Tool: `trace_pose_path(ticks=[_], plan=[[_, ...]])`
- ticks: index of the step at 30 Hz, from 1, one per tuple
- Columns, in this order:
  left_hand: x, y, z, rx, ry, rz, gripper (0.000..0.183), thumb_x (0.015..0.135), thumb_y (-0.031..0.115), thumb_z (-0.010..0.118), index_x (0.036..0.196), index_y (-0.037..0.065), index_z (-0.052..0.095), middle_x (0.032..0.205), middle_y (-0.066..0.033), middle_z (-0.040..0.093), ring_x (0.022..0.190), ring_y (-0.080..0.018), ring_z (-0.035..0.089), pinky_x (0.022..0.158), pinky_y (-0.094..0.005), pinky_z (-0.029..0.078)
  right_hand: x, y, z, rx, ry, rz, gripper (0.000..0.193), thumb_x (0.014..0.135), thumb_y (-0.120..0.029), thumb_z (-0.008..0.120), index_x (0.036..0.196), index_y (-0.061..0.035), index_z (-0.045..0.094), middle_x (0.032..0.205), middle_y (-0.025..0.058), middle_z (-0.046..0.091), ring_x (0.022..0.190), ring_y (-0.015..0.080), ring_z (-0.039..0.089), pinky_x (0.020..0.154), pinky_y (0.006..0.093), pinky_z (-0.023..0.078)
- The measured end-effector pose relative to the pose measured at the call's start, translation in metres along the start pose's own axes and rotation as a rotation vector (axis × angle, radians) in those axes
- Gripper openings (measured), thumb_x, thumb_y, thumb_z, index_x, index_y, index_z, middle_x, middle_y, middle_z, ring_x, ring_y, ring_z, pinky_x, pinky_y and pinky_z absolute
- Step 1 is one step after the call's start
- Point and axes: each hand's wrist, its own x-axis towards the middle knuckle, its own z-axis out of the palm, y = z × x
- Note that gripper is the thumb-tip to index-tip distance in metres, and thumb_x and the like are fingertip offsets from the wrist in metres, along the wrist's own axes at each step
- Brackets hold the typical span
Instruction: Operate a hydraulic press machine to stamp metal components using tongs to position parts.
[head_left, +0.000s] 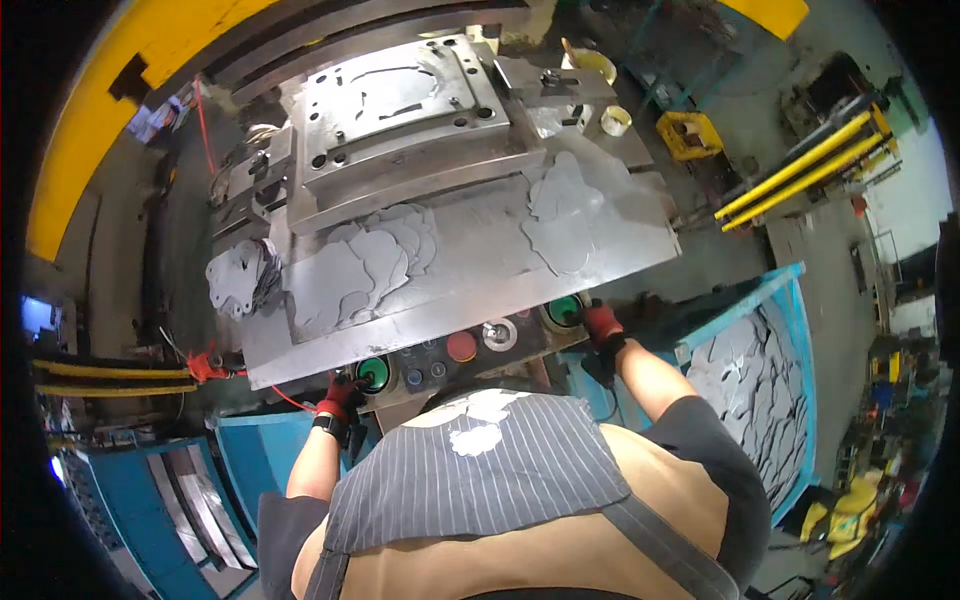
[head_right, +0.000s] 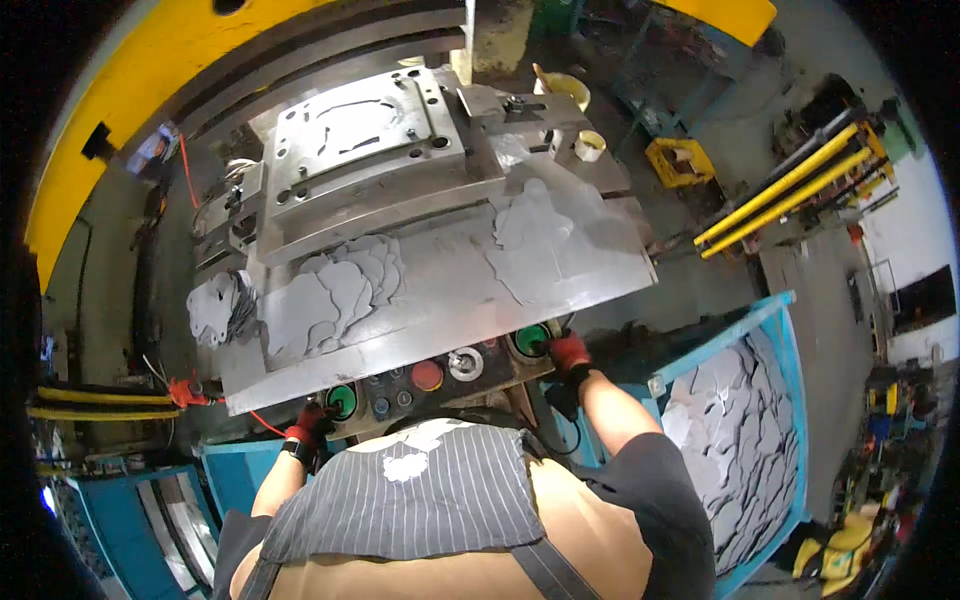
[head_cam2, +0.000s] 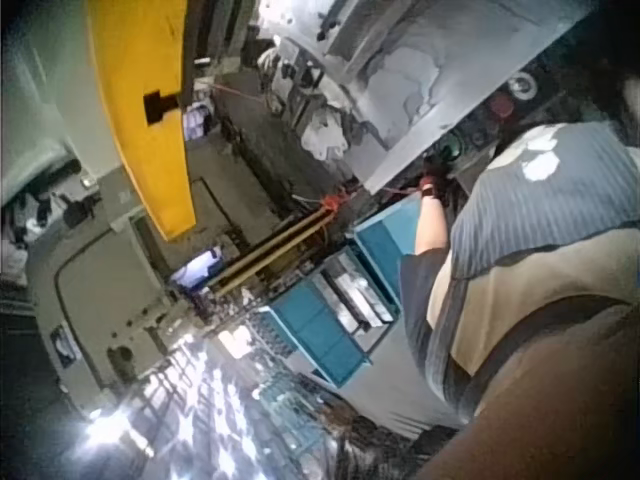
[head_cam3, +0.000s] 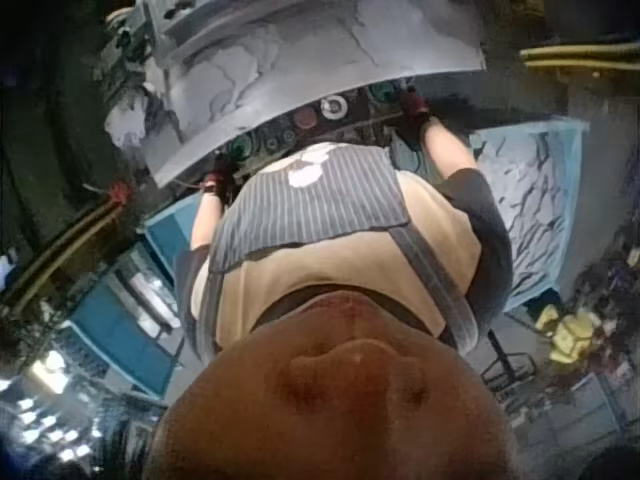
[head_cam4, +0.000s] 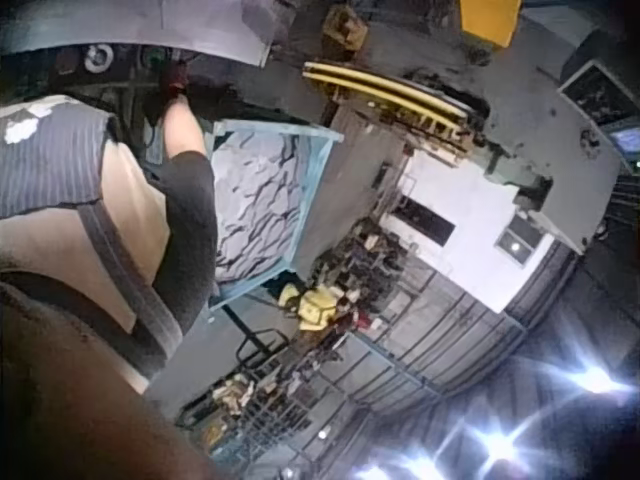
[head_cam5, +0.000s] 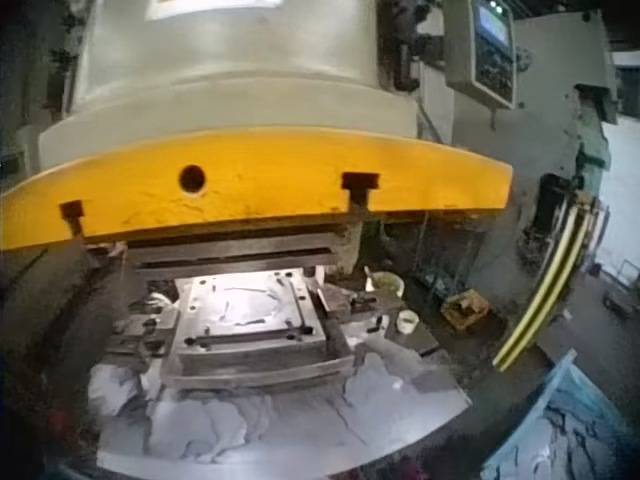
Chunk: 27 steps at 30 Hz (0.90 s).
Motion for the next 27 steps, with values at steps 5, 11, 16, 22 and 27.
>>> trace_pose_path(ticks=[5, 11, 16, 22, 27], plan=[[-0.002, 0.026, 0.007, 0.167, -0.039, 0.004, 0.019, 0.075, 0.013, 0.061, 0.093, 0.010, 0.055, 0.067, -0.0016, 0.053, 0.049, -0.0117, 0.045, 0.042, -0.0253, 0.035, -0.040, -0.037, -0.024, 0.343, -0.115, 0.008, 0.050, 0.059, -0.028, 0.072, 0.098, -0.0007, 0.057, 0.094, 0.0174, 0.061, 0.088, 0.0269, 0.059, 0.072, 0.0379, 0.046], [-0.004, 0.065, 0.010, -0.047, 0.060, -0.375, 0.017, 0.076, 0.022, 0.063, 0.085, 0.008, 0.060, 0.064, -0.0019, 0.052, 0.048, -0.0118, 0.045, 0.041, -0.0280, 0.035, -0.004, -0.002, -0.001, 0.120, -0.007, 0.028, 0.041, 0.065, -0.019, 0.068, 0.099, 0.0009, 0.056, 0.099, 0.0168, 0.060, 0.092, 0.0247, 0.057, 0.077, 0.0353, 0.045], [-0.007, 0.042, 0.006, -0.140, 0.053, -0.360, 0.019, 0.075, 0.025, 0.064, 0.081, 0.008, 0.061, 0.060, -0.0024, 0.052, 0.047, -0.0125, 0.046, 0.041, -0.0295, 0.036, -0.004, -0.005, -0.002, 0.161, -0.060, 0.030, 0.049, 0.065, -0.020, 0.068, 0.105, 0.0020, 0.053, 0.101, 0.0149, 0.059, 0.093, 0.0232, 0.056, 0.077, 0.0322, 0.044], [-0.012, 0.031, 0.006, -0.081, 0.036, -0.265, 0.028, 0.081, 0.031, 0.055, 0.090, 0.006, 0.063, 0.066, -0.0066, 0.060, 0.052, -0.0124, 0.053, 0.046, -0.0281, 0.041, -0.027, -0.021, -0.017, 0.253, -0.103, -0.024, 0.053, 0.064, -0.018, 0.069, 0.108, 0.0026, 0.050, 0.102, 0.0141, 0.058, 0.092, 0.0218, 0.054, 0.076, 0.0309, 0.044], [-0.066, -0.015, 0.003, -0.609, 0.486, -0.141, 0.024, 0.081, 0.034, 0.051, 0.082, 0.010, 0.055, 0.065, -0.0032, 0.054, 0.046, -0.0118, 0.045, 0.041, -0.0278, 0.035, -0.056, -0.045, -0.073, 0.281, 0.103, 0.008, 0.060, 0.061, -0.026, 0.073, 0.108, 0.0029, 0.050, 0.108, 0.0212, 0.054, 0.099, 0.0305, 0.052, 0.079, 0.0394, 0.042]])
